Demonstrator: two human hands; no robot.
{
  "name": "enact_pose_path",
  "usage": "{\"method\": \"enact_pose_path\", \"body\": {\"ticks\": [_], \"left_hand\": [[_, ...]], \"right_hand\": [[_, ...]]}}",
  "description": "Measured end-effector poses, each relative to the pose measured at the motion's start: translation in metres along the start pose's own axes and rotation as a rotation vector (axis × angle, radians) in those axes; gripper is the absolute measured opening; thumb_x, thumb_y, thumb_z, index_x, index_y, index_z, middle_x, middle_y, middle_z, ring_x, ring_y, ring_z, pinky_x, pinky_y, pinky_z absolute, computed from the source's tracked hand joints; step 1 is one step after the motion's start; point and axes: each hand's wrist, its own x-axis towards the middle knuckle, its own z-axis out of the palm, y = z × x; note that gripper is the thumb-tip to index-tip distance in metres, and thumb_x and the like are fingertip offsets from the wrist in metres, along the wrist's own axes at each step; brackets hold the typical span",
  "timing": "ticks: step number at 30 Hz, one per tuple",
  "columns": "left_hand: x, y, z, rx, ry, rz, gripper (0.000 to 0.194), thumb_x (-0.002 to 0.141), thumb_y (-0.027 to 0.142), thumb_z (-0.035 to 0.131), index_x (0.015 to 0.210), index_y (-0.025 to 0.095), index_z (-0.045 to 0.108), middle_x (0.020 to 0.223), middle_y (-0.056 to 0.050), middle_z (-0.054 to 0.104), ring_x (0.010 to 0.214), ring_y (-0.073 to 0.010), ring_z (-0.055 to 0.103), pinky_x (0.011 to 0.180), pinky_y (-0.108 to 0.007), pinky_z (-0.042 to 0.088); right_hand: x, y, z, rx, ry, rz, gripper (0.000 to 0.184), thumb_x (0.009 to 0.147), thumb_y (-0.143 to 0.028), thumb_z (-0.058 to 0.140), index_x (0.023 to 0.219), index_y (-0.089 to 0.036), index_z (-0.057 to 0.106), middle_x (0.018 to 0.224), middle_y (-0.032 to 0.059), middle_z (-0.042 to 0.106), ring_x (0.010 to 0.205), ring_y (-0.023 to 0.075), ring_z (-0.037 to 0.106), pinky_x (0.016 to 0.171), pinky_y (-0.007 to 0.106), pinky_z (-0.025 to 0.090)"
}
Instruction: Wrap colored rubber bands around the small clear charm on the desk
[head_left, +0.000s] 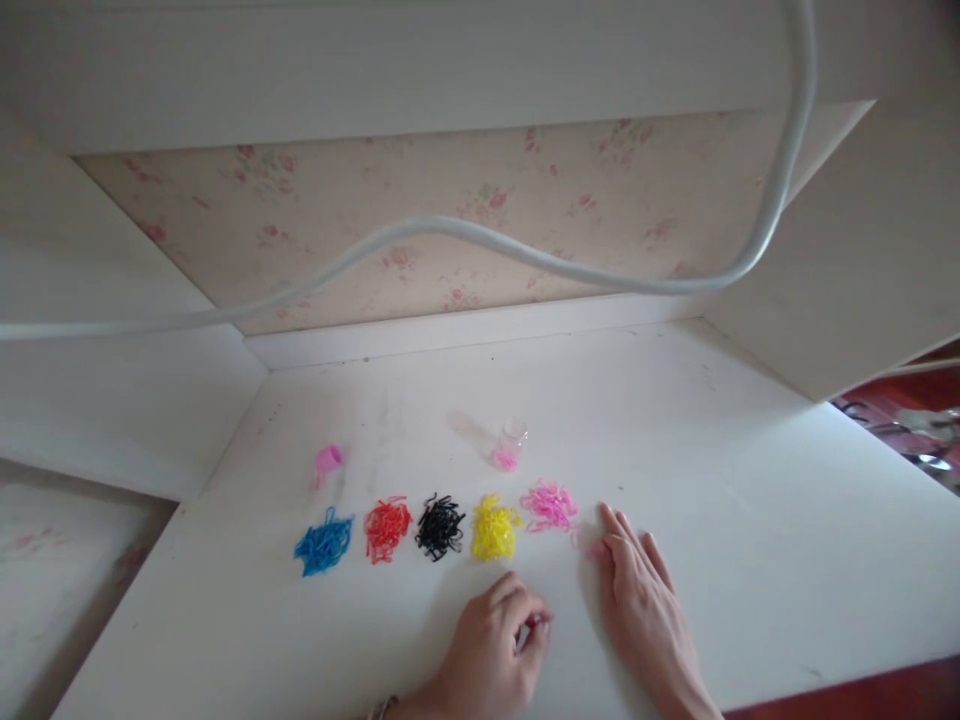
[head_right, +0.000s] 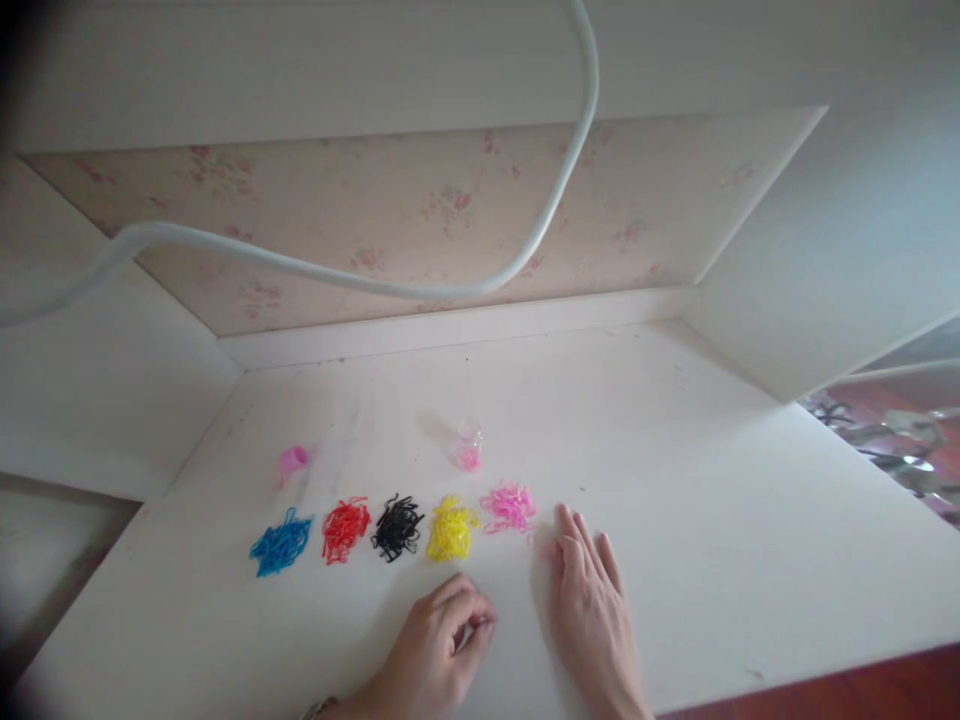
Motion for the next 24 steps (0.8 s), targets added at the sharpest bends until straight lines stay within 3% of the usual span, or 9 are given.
{"method": "enact_pose_path", "body": {"ticks": [11,17,21,24], "left_hand": [[0.001,0.003,0.0,-0.053,0.011,-0.008,0.011,0.083,0.018,0.053,0.084,0.019,0.063,0.085,-0.004,0.061,0.07,-0.0116,0.054,0.063,-0.022,0.042],[0.004,0.004,-0.006,-0.101,0.065,0.005,0.013,0.083,0.018,0.051,0.087,0.018,0.064,0.087,-0.004,0.061,0.074,-0.012,0.056,0.069,-0.022,0.045],[0.005,0.004,-0.007,-0.095,0.089,0.052,0.016,0.085,0.019,0.049,0.09,0.018,0.064,0.091,-0.006,0.061,0.075,-0.0126,0.056,0.072,-0.024,0.046],[0.004,0.004,-0.004,-0.068,0.069,0.081,0.015,0.084,0.018,0.05,0.088,0.018,0.064,0.089,-0.005,0.061,0.074,-0.0122,0.055,0.071,-0.023,0.045]], "right_hand": [[0.0,-0.005,-0.006,-0.032,0.006,-0.011,0.025,0.093,-0.03,0.029,0.095,-0.021,0.052,0.142,0.0065,0.042,0.13,0.02,0.04,0.111,0.047,0.026],[0.001,-0.005,-0.003,-0.014,0.014,0.025,0.035,0.094,-0.035,0.027,0.114,-0.02,0.052,0.138,0.007,0.047,0.129,0.0194,0.042,0.111,0.046,0.026],[0.004,-0.003,-0.003,0.059,0.026,0.066,0.037,0.093,-0.038,0.03,0.113,-0.021,0.055,0.133,0.0072,0.053,0.126,0.0218,0.045,0.111,0.048,0.025],[0.015,-0.009,-0.013,0.231,0.086,0.183,0.036,0.091,-0.043,0.035,0.108,-0.022,0.059,0.117,0.007,0.062,0.11,0.0219,0.056,0.1,0.044,0.04]]}}
